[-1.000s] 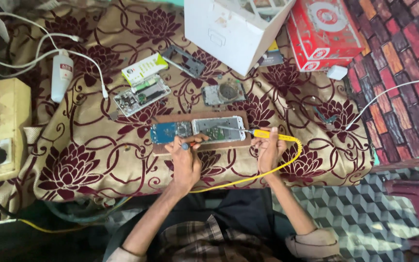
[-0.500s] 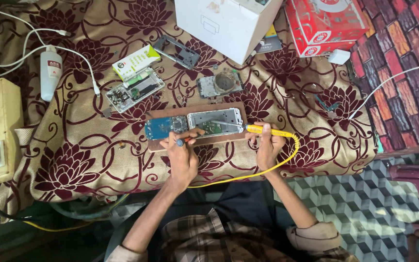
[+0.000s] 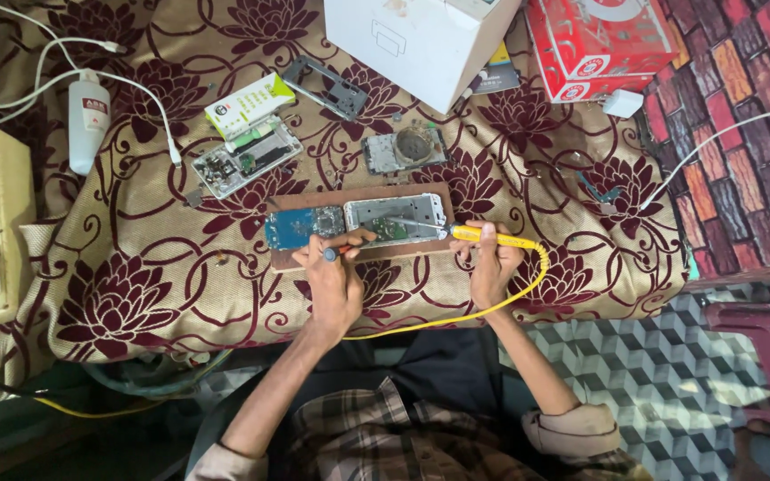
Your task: The person uses a soldering iron and tweezers to work on a disassembled mobile phone circuit board. They repeatedly apply the soldering iron to various points on the board while holding it steady with tweezers.
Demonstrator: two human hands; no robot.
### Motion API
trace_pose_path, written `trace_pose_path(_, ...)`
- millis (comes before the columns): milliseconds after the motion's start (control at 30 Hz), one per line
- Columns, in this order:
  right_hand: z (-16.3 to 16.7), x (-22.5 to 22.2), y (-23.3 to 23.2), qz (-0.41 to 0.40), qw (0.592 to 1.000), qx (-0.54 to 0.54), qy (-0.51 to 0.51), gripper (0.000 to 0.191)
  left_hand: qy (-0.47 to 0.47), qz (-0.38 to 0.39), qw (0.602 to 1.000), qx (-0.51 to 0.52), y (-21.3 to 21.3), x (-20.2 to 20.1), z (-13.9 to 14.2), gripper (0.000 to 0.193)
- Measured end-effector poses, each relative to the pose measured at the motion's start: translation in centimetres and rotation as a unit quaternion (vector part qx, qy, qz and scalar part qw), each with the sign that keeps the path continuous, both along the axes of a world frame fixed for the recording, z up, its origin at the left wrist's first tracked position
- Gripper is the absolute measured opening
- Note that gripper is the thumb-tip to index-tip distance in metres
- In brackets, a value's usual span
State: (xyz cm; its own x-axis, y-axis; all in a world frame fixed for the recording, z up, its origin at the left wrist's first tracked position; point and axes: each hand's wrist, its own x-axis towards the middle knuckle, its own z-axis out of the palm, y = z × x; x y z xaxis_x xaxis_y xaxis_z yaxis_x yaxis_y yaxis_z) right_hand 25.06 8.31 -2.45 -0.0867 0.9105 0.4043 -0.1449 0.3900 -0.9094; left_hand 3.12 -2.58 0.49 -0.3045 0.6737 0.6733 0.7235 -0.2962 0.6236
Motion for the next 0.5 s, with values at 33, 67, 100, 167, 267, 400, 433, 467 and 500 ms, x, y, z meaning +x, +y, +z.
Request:
trace_pose_path(33,-0.09,0.08,0.05,0.001,1.000,-0.001,-0.001,0.038,-0.004,0.001,1.000,-0.001,-0.02,0.06,0.03,0.029)
trace_pose_path(67,-0.19,0.04,0.12,0.003,1.000,0.000,0.000,0.038,-0.006,0.002,1.000,0.000,-0.03,0.06,0.07,0.028)
trace_pose_path(100,-0.28,0.01,0.17,0.001,1.000,-0.004,0.006,0.037,-0.007,0.003,1.000,0.001,-0.04,0.06,0.10,0.028)
trace_pose_path(167,-0.43,0.02,0.22,-0.006,1.000,-0.012,0.016,0.037,-0.002,0.001,1.000,0.003,-0.07,0.05,0.13,0.029)
trace_pose_path(267,-0.52,-0.04,0.31,-0.018,0.999,-0.039,0.021,0.037,0.000,-0.004,1.000,0.004,-0.10,-0.07,0.11,0.032)
trace_pose_path(400,-0.58,-0.05,0.16,0.004,1.000,-0.017,0.016,0.036,-0.022,-0.010,1.000,-0.015,-0.22,-0.21,0.06,0.036)
trace_pose_path(433,-0.64,-0.09,0.12,0.003,1.000,-0.017,0.011,0.036,-0.010,-0.007,1.000,-0.009,-0.24,-0.24,0.07,0.035)
trace_pose_path(467,-0.70,-0.17,0.11,0.002,1.000,-0.017,0.006,0.036,0.002,-0.006,1.000,-0.003,-0.28,-0.30,0.09,0.035)
trace_pose_path(500,-0.78,-0.18,0.11,0.006,1.000,-0.017,0.010,0.036,0.014,-0.005,1.000,0.001,-0.28,-0.30,0.13,0.034)
